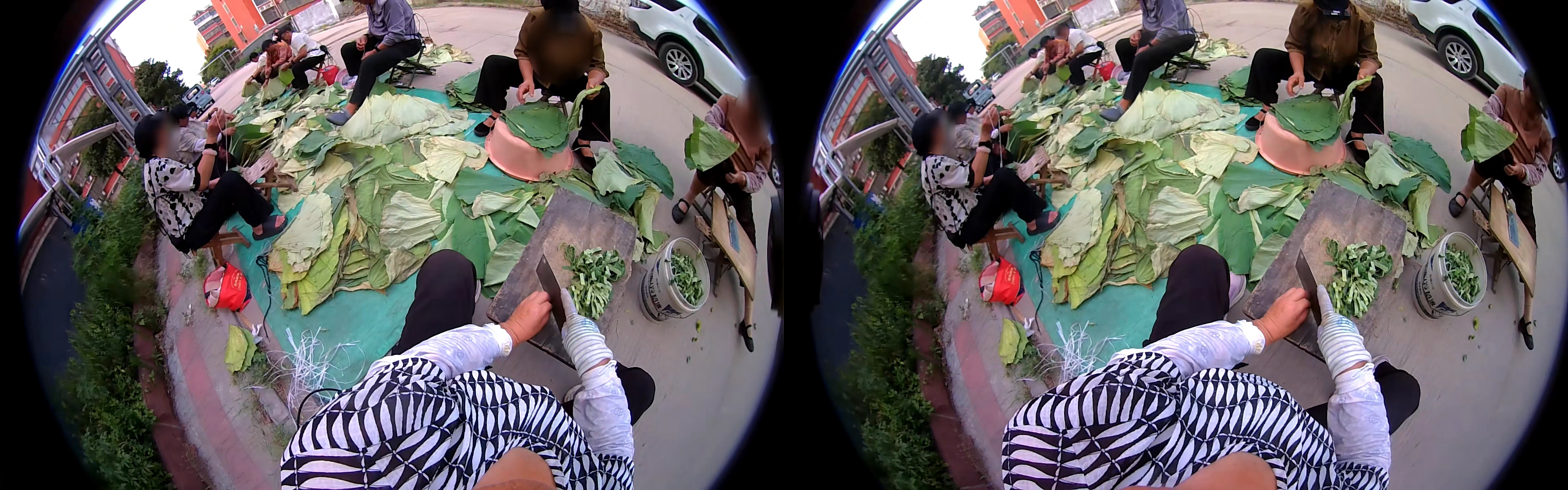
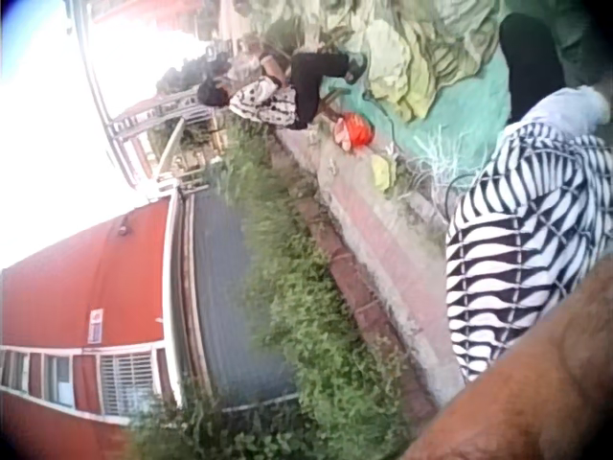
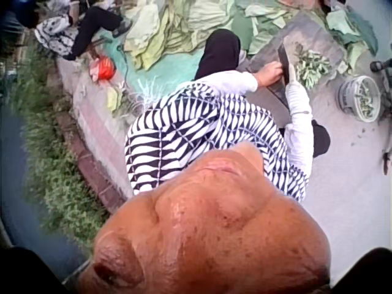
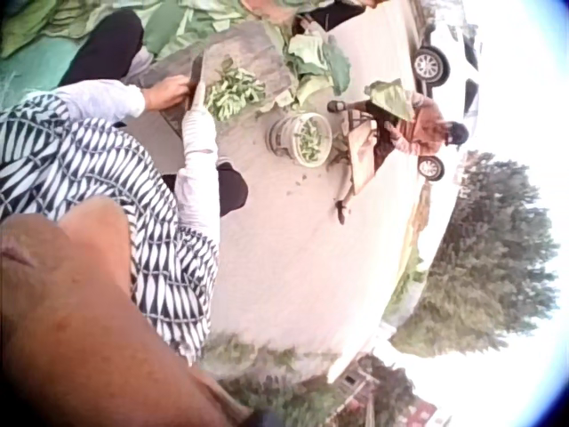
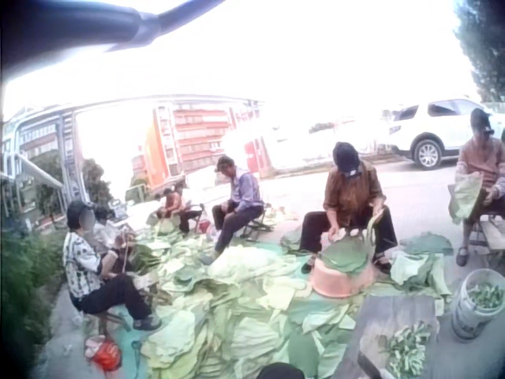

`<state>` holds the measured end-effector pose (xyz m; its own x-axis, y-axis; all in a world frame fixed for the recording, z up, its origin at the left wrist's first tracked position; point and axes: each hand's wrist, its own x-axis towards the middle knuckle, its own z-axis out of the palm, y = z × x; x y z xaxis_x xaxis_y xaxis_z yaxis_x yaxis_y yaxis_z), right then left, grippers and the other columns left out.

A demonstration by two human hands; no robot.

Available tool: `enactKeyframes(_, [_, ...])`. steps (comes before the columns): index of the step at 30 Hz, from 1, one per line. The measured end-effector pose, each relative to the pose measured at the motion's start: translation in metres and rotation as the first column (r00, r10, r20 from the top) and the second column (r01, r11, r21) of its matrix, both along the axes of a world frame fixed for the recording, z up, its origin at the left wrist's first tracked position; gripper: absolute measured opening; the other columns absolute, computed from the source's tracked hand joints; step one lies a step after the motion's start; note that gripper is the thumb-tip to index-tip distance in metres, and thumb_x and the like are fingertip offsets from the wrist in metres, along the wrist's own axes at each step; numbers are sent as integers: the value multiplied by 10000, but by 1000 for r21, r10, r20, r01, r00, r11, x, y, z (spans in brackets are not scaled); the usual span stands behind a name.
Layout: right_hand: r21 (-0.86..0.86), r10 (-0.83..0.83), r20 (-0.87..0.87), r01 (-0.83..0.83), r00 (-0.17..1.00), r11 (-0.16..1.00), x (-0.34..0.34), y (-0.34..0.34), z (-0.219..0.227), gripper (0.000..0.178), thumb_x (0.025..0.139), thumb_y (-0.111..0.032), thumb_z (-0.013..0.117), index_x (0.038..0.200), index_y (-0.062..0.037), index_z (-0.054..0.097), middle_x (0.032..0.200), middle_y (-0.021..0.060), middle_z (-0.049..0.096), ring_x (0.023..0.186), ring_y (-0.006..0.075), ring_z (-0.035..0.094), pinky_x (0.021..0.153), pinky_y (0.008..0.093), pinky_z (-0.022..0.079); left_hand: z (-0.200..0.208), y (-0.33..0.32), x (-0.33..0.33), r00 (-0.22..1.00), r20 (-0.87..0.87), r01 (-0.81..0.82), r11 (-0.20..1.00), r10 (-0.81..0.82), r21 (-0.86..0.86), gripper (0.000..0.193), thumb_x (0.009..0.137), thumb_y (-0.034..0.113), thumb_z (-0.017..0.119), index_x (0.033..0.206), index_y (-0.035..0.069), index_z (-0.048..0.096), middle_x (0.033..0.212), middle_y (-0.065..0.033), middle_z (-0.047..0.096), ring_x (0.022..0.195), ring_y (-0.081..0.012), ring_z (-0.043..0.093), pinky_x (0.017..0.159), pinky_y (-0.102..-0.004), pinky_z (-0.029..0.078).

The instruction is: The person uses a cleaver to chop green leaves on a wooden board while sitting on a street with other people who are also processing large leaves by hand.

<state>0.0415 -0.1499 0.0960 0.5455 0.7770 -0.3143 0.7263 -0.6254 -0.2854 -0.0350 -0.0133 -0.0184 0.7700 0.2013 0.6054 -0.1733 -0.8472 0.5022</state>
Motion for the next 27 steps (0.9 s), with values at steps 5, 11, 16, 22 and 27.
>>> enactKeyframes(5, [-58, -23, -23, 22, 999, 998, -10, -11, 5, 748, 816, -35, 449, 1454, -268, 137, 821, 275, 623, 775, 389, 636, 699, 483, 485, 3, -1, 0, 999, 28, 18, 999, -17, -32, 62, 683, 17, 566, 739, 11, 541, 815, -140, 467, 796, -325, 490, 701, -391, 441])
enactKeyframes(11, [222, 8, 20, -12, 1000, 975, 8, 19, -41, 762, 811, -2, 430, 1455, -282, 132, 843, 284, 615, 761, 398, 631, 696, 487, 481, 2, 0, 1, 1000, -27, 13, 999, -14, -29, 103, 710, 21, 585, 812, 10, 583, 861, -131, 519, 841, -321, 518, 726, -384, 458])
enactKeyframes(16, [210, -37, 2, 36, 999, 977, 16, 27, -41, 773, 813, -3, 426, 1457, -294, 114, 850, 290, 610, 773, 401, 630, 702, 489, 482, 9, 1, 0, 998, 16, 63, 997, -62, -36, 109, 687, 25, 574, 795, 9, 571, 857, -134, 498, 822, -325, 502, 722, -389, 448])
enactKeyframes(22, [100, -157, -39, 160, 987, 982, 2, 17, -16, 747, 809, -13, 411, 1456, -279, 146, 872, 273, 617, 762, 396, 630, 687, 487, 482, 5, 3, 1, 997, -14, 72, 997, -72, -8, 111, 711, 29, 596, 819, 15, 575, 896, -134, 524, 862, -326, 520, 733, -385, 463])
enactKeyframes(27, [111, -171, 22, 168, 985, 980, -12, -1, -4, 715, 822, -40, 430, 1452, -266, 175, 795, 239, 629, 695, 362, 636, 643, 476, 490, 4, -2, 9, 1000, -2, 22, 998, -22, -55, 107, 710, 32, 595, 810, 18, 560, 903, -135, 525, 865, -331, 526, 734, -384, 466])
